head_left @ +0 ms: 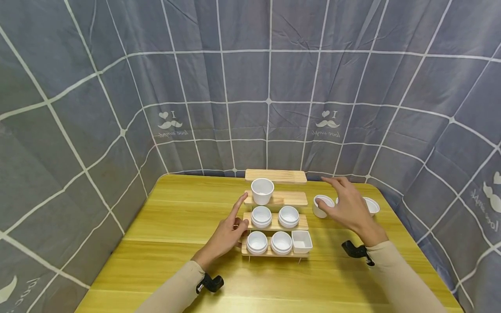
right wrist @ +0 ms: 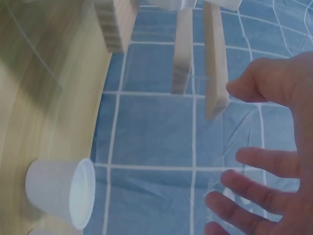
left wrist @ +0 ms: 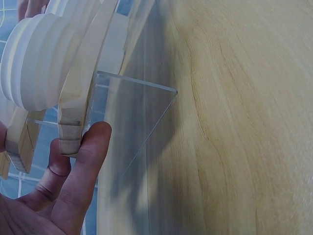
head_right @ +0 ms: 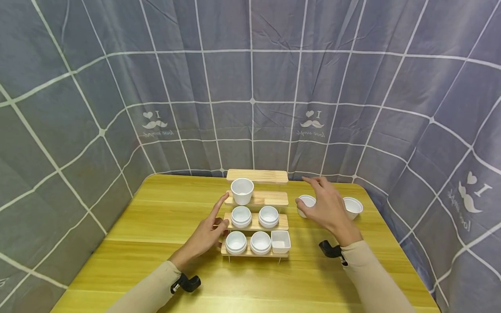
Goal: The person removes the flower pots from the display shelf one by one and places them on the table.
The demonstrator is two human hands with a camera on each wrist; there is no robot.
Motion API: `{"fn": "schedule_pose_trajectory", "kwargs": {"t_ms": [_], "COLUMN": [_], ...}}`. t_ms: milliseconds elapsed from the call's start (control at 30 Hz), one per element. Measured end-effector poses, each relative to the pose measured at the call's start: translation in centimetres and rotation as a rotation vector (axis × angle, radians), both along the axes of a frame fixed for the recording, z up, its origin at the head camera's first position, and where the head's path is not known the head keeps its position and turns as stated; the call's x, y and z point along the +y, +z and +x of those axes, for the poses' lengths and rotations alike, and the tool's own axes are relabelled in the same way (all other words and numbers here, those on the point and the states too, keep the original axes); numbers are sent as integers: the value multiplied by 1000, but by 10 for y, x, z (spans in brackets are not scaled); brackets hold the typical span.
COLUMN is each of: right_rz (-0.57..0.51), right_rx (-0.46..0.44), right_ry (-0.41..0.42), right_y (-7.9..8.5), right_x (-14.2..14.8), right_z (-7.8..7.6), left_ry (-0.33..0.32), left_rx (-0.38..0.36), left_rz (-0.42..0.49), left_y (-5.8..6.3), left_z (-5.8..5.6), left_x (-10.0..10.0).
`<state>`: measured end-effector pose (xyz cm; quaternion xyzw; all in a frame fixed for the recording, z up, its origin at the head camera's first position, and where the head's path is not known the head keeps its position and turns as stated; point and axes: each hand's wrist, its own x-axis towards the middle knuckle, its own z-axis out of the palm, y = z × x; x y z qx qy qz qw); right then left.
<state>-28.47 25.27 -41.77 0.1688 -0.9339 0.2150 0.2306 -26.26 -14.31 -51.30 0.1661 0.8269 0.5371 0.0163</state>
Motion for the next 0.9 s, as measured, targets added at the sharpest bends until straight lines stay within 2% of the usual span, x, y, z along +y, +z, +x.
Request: {"fn": "schedule_pose_trajectory", "kwargs": {"t_ms": [467, 900], "right_rz": [-12, -19], "right_rx": [26, 3], "right_ry": [63, 136], "right_y": [7, 15], "right_x": [-29, -58], "right_z": [1, 1], "left_ry": [-3, -3], "left_rx": [22, 27], "left_rz": [-9, -14], "left_y": [-3, -4], "left_z": [-1, -2], "left_x": [-1, -1]}}
